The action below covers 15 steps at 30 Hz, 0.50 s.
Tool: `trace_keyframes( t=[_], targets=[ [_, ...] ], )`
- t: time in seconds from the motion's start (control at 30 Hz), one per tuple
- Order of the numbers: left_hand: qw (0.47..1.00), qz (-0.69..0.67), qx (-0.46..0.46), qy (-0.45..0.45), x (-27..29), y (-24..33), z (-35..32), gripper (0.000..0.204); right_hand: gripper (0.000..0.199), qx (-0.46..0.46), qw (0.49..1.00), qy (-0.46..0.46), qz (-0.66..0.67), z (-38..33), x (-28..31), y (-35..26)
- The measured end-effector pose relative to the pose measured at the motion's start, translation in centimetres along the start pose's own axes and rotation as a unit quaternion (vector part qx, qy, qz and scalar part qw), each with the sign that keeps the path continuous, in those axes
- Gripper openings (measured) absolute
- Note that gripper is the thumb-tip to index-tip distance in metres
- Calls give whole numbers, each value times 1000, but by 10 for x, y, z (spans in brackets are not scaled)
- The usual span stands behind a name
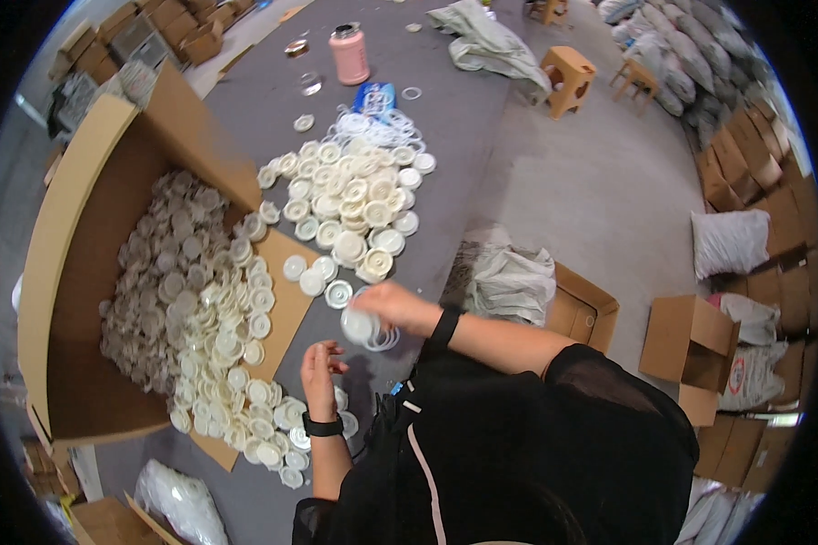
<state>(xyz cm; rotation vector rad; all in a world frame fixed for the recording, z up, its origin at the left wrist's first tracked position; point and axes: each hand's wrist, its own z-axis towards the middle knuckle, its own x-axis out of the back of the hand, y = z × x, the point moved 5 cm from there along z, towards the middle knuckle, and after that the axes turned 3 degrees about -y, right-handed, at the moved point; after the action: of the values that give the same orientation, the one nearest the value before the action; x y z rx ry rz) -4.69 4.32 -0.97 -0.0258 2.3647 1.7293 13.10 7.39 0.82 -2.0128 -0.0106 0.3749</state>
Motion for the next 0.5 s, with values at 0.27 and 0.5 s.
trace_keyframes(
  t=[0.27,0.5],
  targets=[
    [806,580,-107,43,74,-34,-40,40,34,81,984,129,92,32,64,-20],
    [804,584,-83,76,60,-48,-33,40,30,-61,997,-31,30,18,-2,75]
  ],
)
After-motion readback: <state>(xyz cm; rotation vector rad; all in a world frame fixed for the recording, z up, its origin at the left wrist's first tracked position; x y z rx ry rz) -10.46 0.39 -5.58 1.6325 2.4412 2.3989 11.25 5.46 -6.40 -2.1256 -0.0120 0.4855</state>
